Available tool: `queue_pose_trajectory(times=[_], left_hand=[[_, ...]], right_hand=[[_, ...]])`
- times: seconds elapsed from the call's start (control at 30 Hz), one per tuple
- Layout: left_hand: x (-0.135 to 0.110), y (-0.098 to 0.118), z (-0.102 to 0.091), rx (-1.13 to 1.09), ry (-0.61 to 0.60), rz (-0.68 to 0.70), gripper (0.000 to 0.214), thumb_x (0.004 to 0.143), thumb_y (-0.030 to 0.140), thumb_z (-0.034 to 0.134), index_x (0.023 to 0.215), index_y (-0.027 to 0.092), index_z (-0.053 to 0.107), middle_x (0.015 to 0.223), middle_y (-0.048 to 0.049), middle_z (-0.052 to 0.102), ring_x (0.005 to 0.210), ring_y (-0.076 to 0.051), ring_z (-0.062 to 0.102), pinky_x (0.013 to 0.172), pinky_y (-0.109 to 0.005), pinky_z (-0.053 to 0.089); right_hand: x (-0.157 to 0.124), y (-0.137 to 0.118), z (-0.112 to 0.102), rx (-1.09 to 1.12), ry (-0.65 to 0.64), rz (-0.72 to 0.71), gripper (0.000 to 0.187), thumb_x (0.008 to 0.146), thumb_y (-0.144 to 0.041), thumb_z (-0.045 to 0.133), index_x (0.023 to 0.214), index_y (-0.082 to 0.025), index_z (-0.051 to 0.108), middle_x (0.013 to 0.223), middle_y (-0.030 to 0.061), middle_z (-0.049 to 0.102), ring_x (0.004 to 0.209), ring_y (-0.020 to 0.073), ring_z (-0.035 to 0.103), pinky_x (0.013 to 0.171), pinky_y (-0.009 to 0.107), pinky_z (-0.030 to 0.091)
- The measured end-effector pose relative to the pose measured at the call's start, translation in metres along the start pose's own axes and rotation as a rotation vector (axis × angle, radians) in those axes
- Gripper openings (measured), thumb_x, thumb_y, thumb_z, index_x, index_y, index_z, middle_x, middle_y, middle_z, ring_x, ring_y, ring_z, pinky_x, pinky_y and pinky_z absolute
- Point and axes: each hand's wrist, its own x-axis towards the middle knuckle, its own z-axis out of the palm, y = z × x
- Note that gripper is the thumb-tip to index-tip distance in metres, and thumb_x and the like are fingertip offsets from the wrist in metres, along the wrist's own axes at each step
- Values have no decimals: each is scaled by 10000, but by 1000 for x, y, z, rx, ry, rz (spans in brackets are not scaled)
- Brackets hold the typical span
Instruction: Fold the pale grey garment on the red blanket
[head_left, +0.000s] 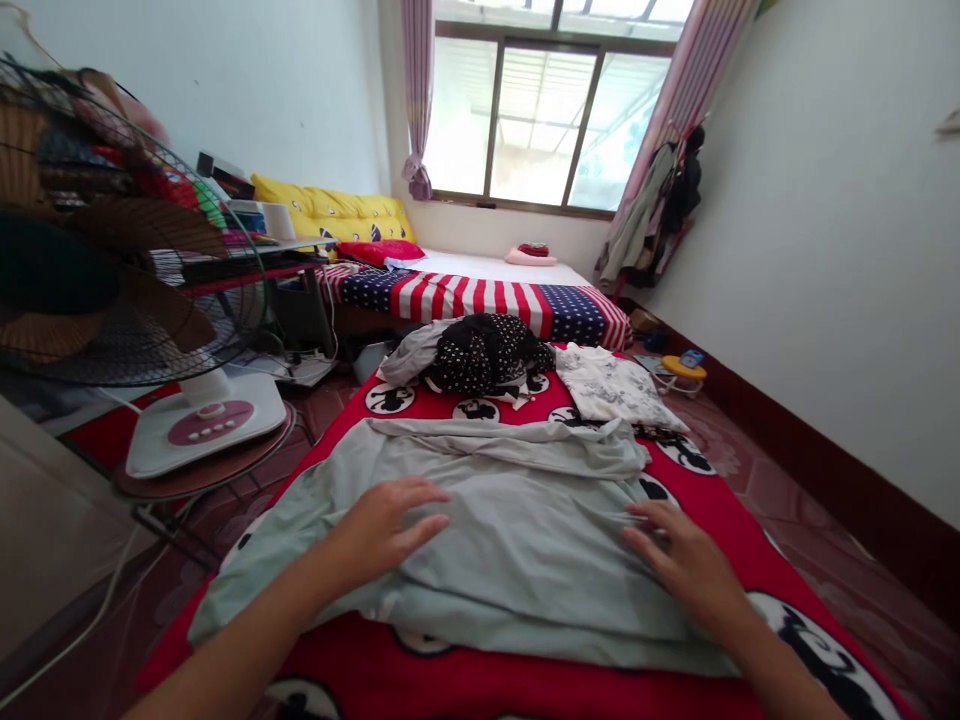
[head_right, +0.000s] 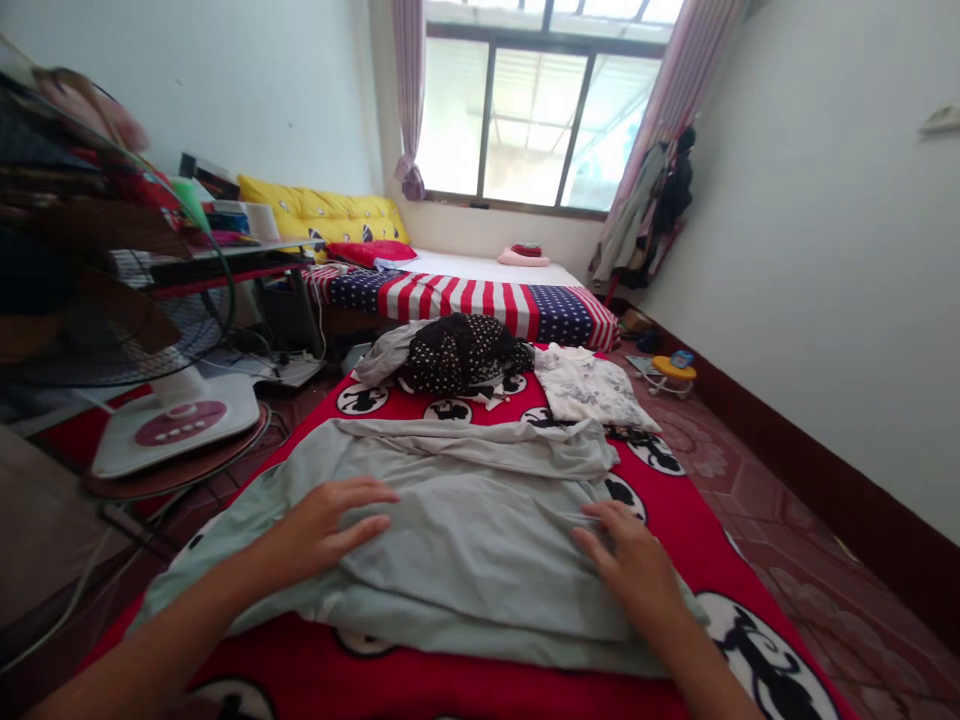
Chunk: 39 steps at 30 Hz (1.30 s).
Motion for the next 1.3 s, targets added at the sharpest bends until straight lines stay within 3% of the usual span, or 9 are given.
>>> queue_pose_trajectory(times=[0.23, 0.43, 0.57, 0.63, 0.8, 0.97, 1.1, 1.2, 1.3], left_hand=[[33, -37, 92, 227, -70, 88, 555, 908, 525, 481, 1431, 358, 401, 1560, -58, 307, 1434, -317, 255, 1143, -580, 219], [28, -42, 96, 270, -3, 117, 562, 915, 527, 468, 1446, 380, 359, 1574, -49, 273, 1443, -301, 236, 1145, -576, 223], [28, -38, 94, 271, -2, 109, 568, 908, 523, 485, 1444, 376, 365, 1575, -50, 270, 1441, -298, 244, 1146, -568, 230], [28, -37, 95, 273, -5, 101, 570, 906, 523, 488, 1444, 380, 363, 1577, -47, 264, 1441, -296, 246, 1147, -566, 229], [28, -37, 94, 260, 7, 105, 568, 903, 521, 495, 1439, 377, 373, 1569, -42, 288, 1439, -307, 245, 1144, -580, 228], [22, -38, 94, 89, 177, 72, 433, 926, 434, 489, 1328, 279, 535, 1460, -94, 460, 1337, -281, 428, 1119, -512, 334], [13, -40, 88, -68, 467, -12, 291, 952, 297, 432, 1176, 243, 610, 1206, -76, 625, 1161, -217, 569, 1025, -402, 462], [12, -45, 72, -3, 549, 9, 335, 922, 199, 429, 1222, 256, 569, 1219, -62, 602, 1182, -217, 539, 1048, -416, 438], [22, -56, 46, 146, 526, 31, 470, 851, 93, 418, 1277, 253, 534, 1282, -69, 563, 1226, -235, 497, 1077, -442, 402]], right_hand=[[71, -31, 9, -167, -205, 1, 324, 877, -409, 508, 738, -205, 718, 771, 47, 691, 669, 168, 627, 619, 252, 440], [145, -1, -6, -242, 62, 72, 476, 658, -142, 673, 1129, -215, 671, 1334, 114, 529, 1019, 242, 599, 807, 309, 446], [174, 1, -15, -218, 145, 80, 15, 658, -189, 684, 662, -176, 678, 998, 106, 674, 978, 258, 593, 798, 315, 437], [183, -7, -32, -187, 247, 90, 145, 768, -242, 594, 660, -163, 651, 810, 105, 668, 835, 228, 597, 733, 307, 424], [175, -51, -85, -62, 499, -3, 309, 912, -398, 429, 898, -156, 622, 757, 67, 630, 720, 157, 552, 678, 263, 395], [98, -87, -99, 65, 554, -296, 212, 861, -412, 543, 819, -215, 611, 708, 32, 630, 629, 152, 552, 626, 267, 427], [13, -93, -69, 61, 22, -700, 141, 839, -321, 535, 760, -249, 627, 635, 22, 635, 579, 165, 570, 592, 285, 420], [-17, -88, -45, -15, -494, -665, 204, 811, -320, 580, 639, -214, 606, 584, -2, 591, 542, 128, 532, 547, 252, 354], [1, -69, -34, 93, -463, -448, 288, 870, -409, 539, 708, -198, 649, 656, 10, 620, 590, 128, 555, 563, 240, 362]])
